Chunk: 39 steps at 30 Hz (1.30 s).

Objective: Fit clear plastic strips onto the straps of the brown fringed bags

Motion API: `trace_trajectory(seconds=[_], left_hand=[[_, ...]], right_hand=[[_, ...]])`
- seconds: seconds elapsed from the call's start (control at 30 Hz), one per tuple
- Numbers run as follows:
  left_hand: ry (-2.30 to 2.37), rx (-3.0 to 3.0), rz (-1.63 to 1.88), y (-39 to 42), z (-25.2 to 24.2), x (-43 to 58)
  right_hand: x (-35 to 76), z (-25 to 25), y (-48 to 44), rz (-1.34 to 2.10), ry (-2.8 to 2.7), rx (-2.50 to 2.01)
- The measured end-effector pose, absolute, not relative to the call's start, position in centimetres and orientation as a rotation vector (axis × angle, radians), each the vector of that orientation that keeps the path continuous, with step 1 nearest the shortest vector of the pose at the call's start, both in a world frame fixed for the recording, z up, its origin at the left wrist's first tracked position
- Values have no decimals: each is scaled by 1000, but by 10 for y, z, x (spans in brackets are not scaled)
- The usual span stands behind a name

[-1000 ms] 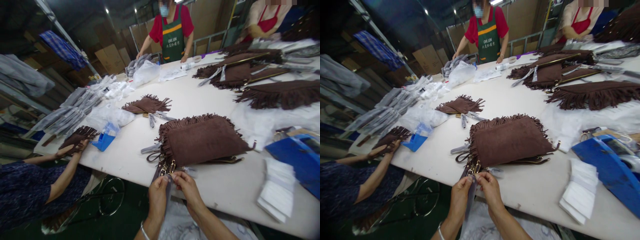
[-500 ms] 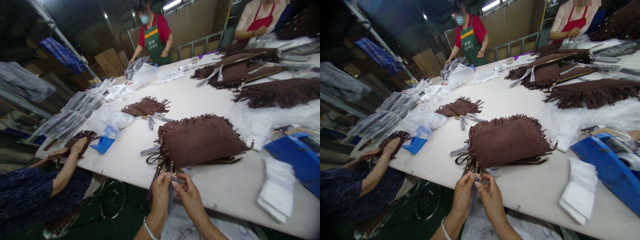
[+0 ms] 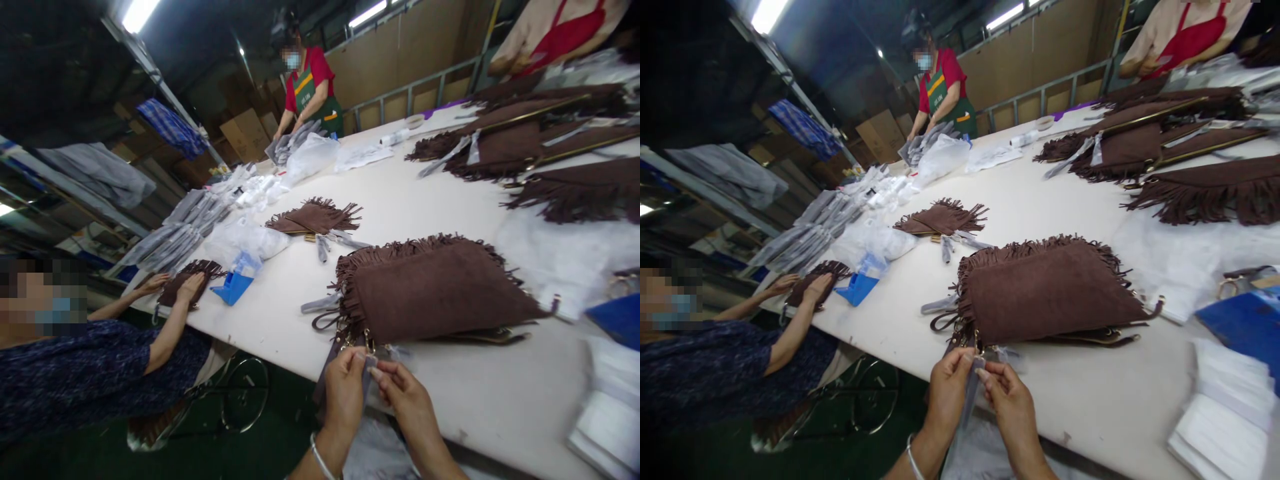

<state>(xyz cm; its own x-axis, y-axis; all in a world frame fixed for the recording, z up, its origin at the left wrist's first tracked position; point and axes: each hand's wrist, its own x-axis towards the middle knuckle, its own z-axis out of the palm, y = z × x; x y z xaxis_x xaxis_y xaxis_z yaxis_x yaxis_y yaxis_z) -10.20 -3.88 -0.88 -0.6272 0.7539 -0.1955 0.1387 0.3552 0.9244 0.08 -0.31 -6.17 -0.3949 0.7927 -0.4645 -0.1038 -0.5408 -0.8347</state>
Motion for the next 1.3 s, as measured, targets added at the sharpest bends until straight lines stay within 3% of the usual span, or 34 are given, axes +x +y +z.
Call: trace_trajectory(seconds=[1.3], left_hand=[[1727, 516, 1452, -17, -19, -100]], right_hand=[[-5, -51, -9, 1910, -1047, -1169]])
